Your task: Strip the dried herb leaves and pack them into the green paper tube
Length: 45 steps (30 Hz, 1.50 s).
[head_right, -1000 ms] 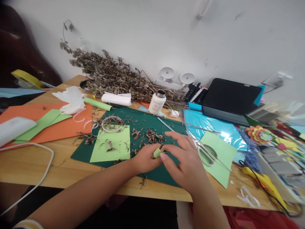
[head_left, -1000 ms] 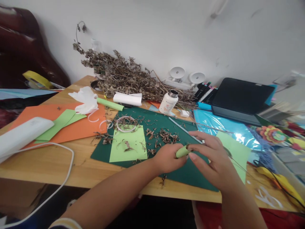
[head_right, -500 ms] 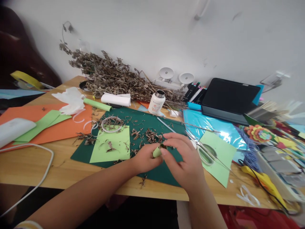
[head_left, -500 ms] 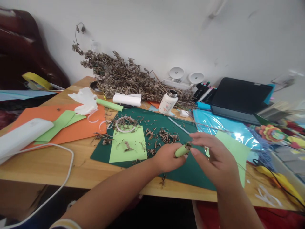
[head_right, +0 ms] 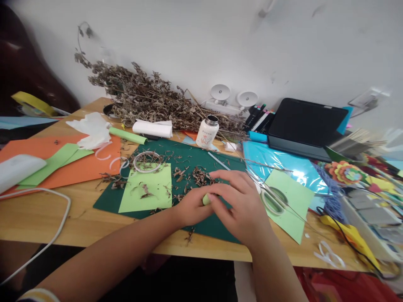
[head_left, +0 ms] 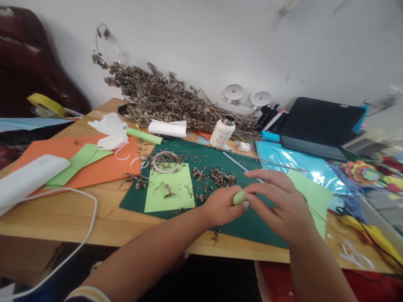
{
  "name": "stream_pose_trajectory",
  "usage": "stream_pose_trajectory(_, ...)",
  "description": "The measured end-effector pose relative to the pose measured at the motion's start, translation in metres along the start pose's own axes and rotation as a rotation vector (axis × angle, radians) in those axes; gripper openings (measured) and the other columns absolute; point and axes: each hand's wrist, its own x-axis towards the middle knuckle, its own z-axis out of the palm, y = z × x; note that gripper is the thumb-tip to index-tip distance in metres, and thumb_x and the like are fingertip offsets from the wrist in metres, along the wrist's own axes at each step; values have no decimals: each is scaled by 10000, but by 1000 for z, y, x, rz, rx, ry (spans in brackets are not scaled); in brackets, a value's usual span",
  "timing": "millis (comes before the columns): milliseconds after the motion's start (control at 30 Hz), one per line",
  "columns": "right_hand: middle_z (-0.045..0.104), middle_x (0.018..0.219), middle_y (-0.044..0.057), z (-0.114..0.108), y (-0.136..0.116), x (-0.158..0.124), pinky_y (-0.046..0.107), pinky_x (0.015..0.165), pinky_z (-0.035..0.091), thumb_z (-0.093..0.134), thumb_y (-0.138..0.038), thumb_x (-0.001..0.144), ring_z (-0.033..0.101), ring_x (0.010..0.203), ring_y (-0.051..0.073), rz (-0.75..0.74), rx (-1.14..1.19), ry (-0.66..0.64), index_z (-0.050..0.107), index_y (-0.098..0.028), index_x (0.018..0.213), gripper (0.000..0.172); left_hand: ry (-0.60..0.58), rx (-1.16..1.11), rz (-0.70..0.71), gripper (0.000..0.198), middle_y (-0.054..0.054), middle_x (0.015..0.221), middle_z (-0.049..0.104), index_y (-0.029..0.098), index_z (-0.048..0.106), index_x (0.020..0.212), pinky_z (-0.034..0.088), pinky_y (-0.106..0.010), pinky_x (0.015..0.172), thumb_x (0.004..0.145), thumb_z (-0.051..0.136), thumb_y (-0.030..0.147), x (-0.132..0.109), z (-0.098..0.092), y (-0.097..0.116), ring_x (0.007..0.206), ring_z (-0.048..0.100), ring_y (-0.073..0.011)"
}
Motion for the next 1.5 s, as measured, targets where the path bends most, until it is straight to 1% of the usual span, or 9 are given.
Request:
stream_pose_trajectory(333,574,892,52,7,8,-7,350,728,425,486,-156,727,531,845,178,210,176,53,537,-207,737,73,60,-122,-31,105,23,641,467,158,444,691,364,-200,547,716,452,260,3,-1,1,605,434,-96)
stream_pose_trajectory(467,566,898,35,11,6,4,307,642,432,501,-169,717,533,835,167,387,349,80,502,-217,779,78,49,-378,-105,139,46,555,447,158,400,652,379,-199,499,697,482,261,4,-8,3,503,444,-72)
stream_pose_trajectory(733,578,828,20,10,6,34,265,543,420,529,-251,706,536,713,141,465,454,-26,513,-196,669,68,-53,-779,-196,164,70,373,436,150,384,552,339,-176,375,635,521,185,7,-23,8,321,416,-51)
stream_pose_trajectory(867,591,819,23,11,9,34,283,597,437,508,-279,726,543,769,156,413,411,-46,537,-200,644,117,-98,-862,-179,166,68,338,434,143,392,520,344,-182,390,629,516,159,8,-24,8,308,414,-50)
stream_pose_trajectory(1000,598,843,34,10,12,30,330,740,428,470,-267,755,543,834,163,249,282,-34,568,-204,685,136,-104,-865,-202,163,71,342,444,144,391,525,343,-181,378,617,524,154,9,-23,7,303,416,-49)
stream_pose_trajectory(1200,566,1029,60,-1,12,33,400,800,394,465,-298,757,523,926,206,-1,73,-218,593,-201,725,163,-42,-788,-224,131,79,368,440,140,411,555,333,-169,350,611,526,169,7,-22,6,306,419,-44)
stream_pose_trajectory(1300,557,1049,58,-6,9,33,407,799,398,466,-295,756,519,932,210,-5,62,-220,590,-209,751,152,-25,-785,-212,127,78,374,434,142,407,559,336,-168,355,611,520,167,7,-21,7,319,417,-44)
stream_pose_trajectory(1433,569,998,54,-6,6,30,361,767,431,423,-261,779,520,924,186,120,180,-23,550,-227,917,190,-23,-794,-229,142,71,364,438,145,399,559,339,-178,361,611,527,174,7,-20,6,314,418,-53)
stream_pose_trajectory(1500,565,1005,56,-5,7,28,324,688,460,414,-272,785,533,870,172,197,219,-21,501,-230,1022,257,-34,-780,-245,143,70,370,438,147,397,565,338,-178,359,609,530,177,6,-19,6,314,417,-55)
